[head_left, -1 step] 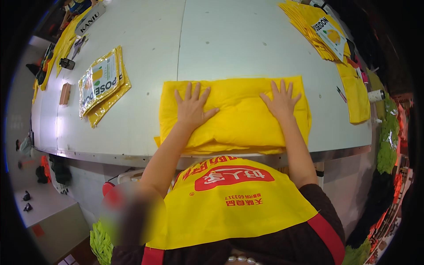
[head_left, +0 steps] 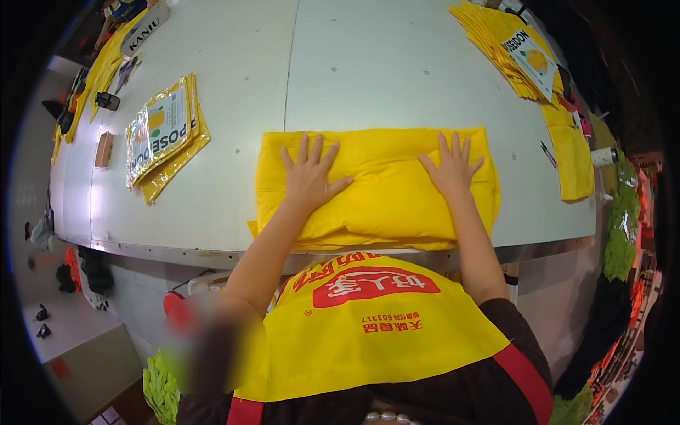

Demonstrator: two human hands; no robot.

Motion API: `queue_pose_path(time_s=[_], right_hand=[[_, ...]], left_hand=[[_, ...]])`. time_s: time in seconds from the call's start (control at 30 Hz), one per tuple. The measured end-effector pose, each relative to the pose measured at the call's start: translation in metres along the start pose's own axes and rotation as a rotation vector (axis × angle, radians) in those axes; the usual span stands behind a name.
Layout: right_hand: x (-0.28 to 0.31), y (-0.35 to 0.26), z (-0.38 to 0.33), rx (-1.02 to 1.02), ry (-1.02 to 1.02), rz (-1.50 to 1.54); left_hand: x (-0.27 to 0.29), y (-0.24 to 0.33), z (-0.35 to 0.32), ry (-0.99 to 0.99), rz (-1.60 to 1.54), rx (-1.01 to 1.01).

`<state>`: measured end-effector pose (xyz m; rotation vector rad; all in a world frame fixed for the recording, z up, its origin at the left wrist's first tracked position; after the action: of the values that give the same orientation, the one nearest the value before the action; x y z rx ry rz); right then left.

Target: The person folds a yellow raincoat on a table, smooths it out, and places it into a plastic packaging bag labeled POSEIDON. The person then places the packaged item into a white basket.

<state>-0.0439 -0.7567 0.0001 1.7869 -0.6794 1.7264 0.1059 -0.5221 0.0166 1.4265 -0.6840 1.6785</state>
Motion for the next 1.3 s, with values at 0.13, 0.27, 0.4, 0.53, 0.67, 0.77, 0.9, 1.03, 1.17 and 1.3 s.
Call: queue_pose_path(time_s=[0.13,0.27,0.4,0.53,0.67,0.77,0.9,1.03,1.17,1.3], right_hand=[[-0.029,0.013,-0.016,-0.065,0.078,0.102],[-0.032,0.015,-0.006,-0.062,0.118,0.129],[-0.031,0.026,-0.004,-0.028,0.052,0.133],[-0.027,0.055,-0.019,0.006,0.158,-0.034],[-0.019,0.054,-0.01,0.039,0.202,-0.02],[0.014,0.03,-0.012,-0.058,0.068,-0.035],[0.021,-0.085,-0.057,0.223,0.061,1.24],[-0.028,-0.152,-0.08,0.221,-0.055,1.221],[-0.071,-0.176,-0.069,0.001,-0.295,1.919],[-0.063,-0.195,-0.058,-0.098,-0.581,2.55]], left_hand=[[-0.017,-0.005,-0.012,0.0,-0.11,0.066],[-0.026,-0.015,-0.006,-0.009,-0.185,0.098],[-0.029,-0.036,-0.017,-0.105,-0.173,0.177],[-0.012,-0.073,-0.053,-0.08,0.052,0.281],[-0.008,-0.086,-0.065,-0.022,-0.085,0.373],[-0.007,-0.133,-0.096,0.098,-0.577,0.699],[-0.035,-0.146,-0.135,-0.284,-1.244,1.094],[-0.018,-0.144,-0.123,-0.21,-1.675,0.878],[0.105,-0.082,-0.035,-0.112,-1.742,0.626],[0.139,0.041,0.048,-0.27,-1.253,0.24]])
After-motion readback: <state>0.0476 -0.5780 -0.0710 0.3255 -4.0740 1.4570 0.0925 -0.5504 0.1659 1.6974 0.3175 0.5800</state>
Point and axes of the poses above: each hand's wrist, its own z-axis towards the middle knuckle, its own x-axis out of the back of the hand, y = z × x, the point moved 9 cm from there along z, towards the middle knuckle, and after that the axes turned 3 degrees about -z, right-handed, at the moved point
